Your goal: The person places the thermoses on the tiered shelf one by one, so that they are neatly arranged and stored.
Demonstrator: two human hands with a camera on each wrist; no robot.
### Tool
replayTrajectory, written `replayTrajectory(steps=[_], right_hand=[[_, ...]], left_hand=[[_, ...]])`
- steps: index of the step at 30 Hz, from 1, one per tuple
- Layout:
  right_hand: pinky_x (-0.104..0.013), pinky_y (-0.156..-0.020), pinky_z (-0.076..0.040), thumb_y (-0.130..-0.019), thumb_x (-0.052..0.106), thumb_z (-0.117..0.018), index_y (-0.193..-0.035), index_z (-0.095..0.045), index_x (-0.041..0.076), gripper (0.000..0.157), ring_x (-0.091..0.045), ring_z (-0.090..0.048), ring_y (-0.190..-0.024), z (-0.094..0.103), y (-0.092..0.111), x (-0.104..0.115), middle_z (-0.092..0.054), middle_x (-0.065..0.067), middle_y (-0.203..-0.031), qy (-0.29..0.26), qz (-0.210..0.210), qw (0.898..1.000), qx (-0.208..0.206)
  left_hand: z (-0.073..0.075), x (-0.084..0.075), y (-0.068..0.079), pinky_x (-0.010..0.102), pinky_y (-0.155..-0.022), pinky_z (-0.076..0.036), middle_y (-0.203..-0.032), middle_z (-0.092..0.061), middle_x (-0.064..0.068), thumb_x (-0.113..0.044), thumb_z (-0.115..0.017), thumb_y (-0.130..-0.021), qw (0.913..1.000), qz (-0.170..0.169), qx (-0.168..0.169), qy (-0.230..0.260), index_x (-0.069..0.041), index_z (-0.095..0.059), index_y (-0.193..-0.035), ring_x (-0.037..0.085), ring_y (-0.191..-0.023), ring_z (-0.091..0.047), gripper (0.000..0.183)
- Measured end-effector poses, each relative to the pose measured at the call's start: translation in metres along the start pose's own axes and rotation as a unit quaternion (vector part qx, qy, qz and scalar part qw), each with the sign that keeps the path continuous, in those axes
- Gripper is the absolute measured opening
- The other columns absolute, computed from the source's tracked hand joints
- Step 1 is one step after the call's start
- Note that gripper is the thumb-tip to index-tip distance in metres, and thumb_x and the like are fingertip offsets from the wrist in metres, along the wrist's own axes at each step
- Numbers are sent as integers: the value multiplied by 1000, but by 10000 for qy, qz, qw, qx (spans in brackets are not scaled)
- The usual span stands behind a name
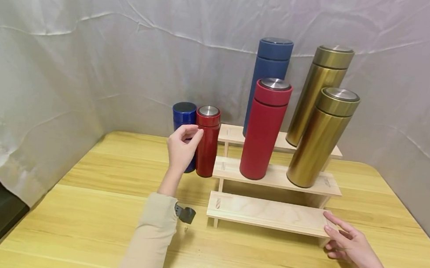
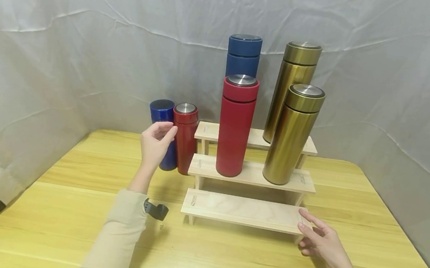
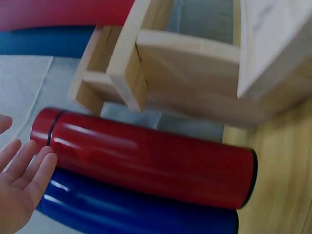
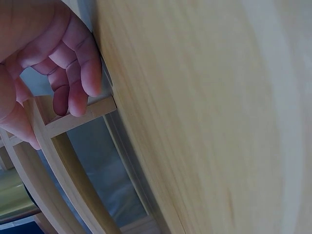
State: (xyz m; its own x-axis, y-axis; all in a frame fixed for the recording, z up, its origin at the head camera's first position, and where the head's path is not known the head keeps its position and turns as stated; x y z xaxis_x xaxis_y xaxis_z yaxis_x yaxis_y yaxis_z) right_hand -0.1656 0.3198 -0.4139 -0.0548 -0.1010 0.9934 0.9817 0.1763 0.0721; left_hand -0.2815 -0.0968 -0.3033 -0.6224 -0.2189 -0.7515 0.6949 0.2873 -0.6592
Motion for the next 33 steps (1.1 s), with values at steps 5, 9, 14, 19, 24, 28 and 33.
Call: replayTrajectory(steps=[5, 9, 14, 19, 24, 28, 33], right_hand=[[-31, -55, -52, -92, 15, -51, -110, -55, 49, 39, -12, -58, -62, 0, 1, 1, -59, -4, -75, -13, -32, 10000, -22], [-31, -55, -52, -92, 15, -51, -110, -55, 48, 39, -12, -58, -62, 0, 1, 1, -59, -5, -75, 1, -30, 10000, -48], [-31, -55, -52, -92, 14, -51, -109, -55, 49, 39, -13, -58, -62, -1, 1, 3, -59, -5, -75, -15, -6, 10000, -40], [-31, -55, -52, -92, 14, -50, -108, -55, 49, 39, -13, -58, -62, 0, 1, 3, -59, -5, -75, 20, -22, 10000, -56], [-31, -55, -52, -92, 15, -50, -111, -55, 48, 38, -12, -58, -62, 0, 1, 1, -59, -4, -74, 83, -22, 9999, -53], [-30, -55, -52, -92, 15, -50, -112, -55, 47, 38, -12, -58, -61, -1, 1, 0, -59, -4, -73, 44, -9, 10000, -39], [-30, -54, -52, -92, 15, -51, -111, -55, 48, 38, -12, -58, -61, -1, 1, 0, -59, -4, -73, -6, -33, 10000, -68]], left_hand=[[11, 7, -2, 28, -64, -49, -89, -65, 16, -10, -69, -77, 9998, 102, -154, -105, 6, -63, -95, 23, -79, -62, 24], [19, 11, -3, 27, -64, -49, -91, -64, 18, -9, -73, -74, 9989, 44, -428, -196, 6, -63, -97, 26, -79, -61, 29], [26, 8, -6, 39, -63, -51, -95, -60, 23, -4, -76, -68, 9948, -200, -962, -277, 8, -59, -102, 36, -84, -57, 40], [30, 28, -13, 46, -70, -48, -109, -55, 18, -13, -80, -65, 9932, -261, -1016, -502, 2, -54, -115, 31, -97, -52, 58], [30, 35, -20, 45, -80, -44, -124, -48, 12, -19, -79, -67, 9967, -59, -606, -541, -6, -46, -127, 27, -108, -47, 69], [27, 39, -25, 48, -90, -38, -135, -39, 9, -22, -77, -70, 9983, 122, -217, -519, -15, -36, -137, 26, -117, -40, 79], [23, 41, -30, 40, -101, -26, -144, -24, 5, -22, -74, -73, 9977, 134, 271, -605, -23, -20, -143, 20, -128, -27, 89]])
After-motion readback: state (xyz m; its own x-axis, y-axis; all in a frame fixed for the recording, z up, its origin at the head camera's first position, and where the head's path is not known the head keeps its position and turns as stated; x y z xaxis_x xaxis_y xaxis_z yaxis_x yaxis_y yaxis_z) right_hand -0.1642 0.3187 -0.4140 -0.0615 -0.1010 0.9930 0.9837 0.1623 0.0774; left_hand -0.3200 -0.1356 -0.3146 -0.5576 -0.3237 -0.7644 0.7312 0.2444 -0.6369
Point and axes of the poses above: each hand's wrist, its own y-axis away from the middle knuckle, its own z-axis out of the back of the hand, x = y × z, the point moved 2 cm from there along -y, towards the middle knuckle
